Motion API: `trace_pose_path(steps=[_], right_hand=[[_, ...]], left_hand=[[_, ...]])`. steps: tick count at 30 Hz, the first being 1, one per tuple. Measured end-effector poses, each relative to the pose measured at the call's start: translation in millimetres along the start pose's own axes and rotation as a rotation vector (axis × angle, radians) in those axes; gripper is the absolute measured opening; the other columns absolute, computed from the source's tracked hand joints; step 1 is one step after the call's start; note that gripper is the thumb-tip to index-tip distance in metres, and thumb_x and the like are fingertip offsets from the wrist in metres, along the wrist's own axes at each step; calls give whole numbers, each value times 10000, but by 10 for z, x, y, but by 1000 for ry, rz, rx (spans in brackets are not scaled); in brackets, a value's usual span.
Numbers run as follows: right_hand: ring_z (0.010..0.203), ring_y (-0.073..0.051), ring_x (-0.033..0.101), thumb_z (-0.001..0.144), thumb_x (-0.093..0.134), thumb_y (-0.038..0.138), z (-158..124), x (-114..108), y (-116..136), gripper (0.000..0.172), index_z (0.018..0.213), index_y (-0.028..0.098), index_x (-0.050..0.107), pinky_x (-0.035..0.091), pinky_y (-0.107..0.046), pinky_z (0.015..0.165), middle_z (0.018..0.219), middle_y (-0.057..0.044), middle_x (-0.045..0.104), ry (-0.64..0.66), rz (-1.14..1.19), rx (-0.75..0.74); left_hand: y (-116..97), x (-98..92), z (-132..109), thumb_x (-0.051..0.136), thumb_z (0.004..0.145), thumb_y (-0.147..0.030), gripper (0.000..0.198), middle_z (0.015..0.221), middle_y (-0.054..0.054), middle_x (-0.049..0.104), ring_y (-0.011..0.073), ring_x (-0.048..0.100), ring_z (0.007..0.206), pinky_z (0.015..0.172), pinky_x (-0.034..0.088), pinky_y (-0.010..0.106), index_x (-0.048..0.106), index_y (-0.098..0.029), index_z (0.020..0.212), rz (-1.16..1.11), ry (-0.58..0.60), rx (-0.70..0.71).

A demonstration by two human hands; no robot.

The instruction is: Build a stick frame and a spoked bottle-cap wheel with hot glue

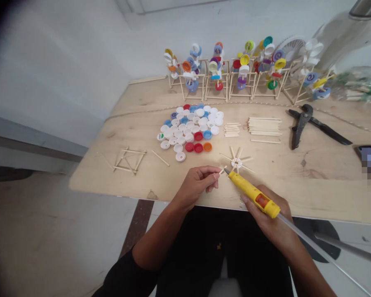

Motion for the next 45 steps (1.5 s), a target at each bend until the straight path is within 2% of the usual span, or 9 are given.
trace_pose_path(steps=[4,9,21,27,32,36,41,45], right_hand=[[603,-142,620,817,600,399,14,-2,-1,195,771,210,608,460,-222,511,715,-13,666,-23,-36,-41],[576,-135,605,821,592,421,21,-3,15,217,781,208,599,455,-220,502,673,-3,650,7,-51,-24],[625,-145,637,831,589,419,10,0,-30,214,841,205,610,464,-226,527,748,-14,681,7,-68,-20],[609,-141,624,828,590,417,15,7,-36,212,793,208,603,466,-230,543,711,-7,663,28,-60,-34],[607,-143,624,818,607,406,15,0,-28,201,803,206,602,462,-231,529,739,-18,676,-15,-47,-18],[626,-156,632,808,614,404,12,0,-25,192,816,212,607,470,-242,536,739,-15,679,33,-48,10],[594,-147,614,811,604,407,26,-8,-5,198,778,212,595,450,-232,499,717,-17,668,1,-26,9],[583,-140,610,813,600,424,30,-15,22,217,776,210,587,449,-225,495,694,-8,661,45,-23,15]], left_hand=[[6,1,-1,662,716,-276,264,522,-23,573,49,397,432,447,298,200,710,-99,906,0,-1,5],[12,1,8,668,712,-283,256,524,-25,571,45,391,429,449,294,201,708,-101,887,-8,3,7],[3,2,0,653,710,-271,250,521,-25,572,47,392,427,448,291,200,706,-105,889,3,-6,-2],[-5,7,2,654,702,-283,242,517,-31,563,46,381,421,447,282,203,698,-106,862,-1,-8,-5],[-4,5,-4,652,711,-290,241,524,-30,566,48,382,425,447,274,203,697,-111,867,9,-7,-3],[-1,5,-9,653,711,-290,257,524,-27,566,49,382,428,447,277,203,701,-106,883,18,-9,-10],[0,4,-6,657,712,-290,260,518,-28,563,46,385,425,444,277,198,701,-100,884,6,-9,-5],[2,2,0,662,706,-285,253,520,-28,565,44,381,425,442,276,196,700,-102,876,-3,-4,-6]])
Point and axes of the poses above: each hand's wrist, its own z-axis towards the middle knuckle, its own x-axis out of the palm, y = z × x, the point moved 1 cm from there along z, towards the middle knuckle
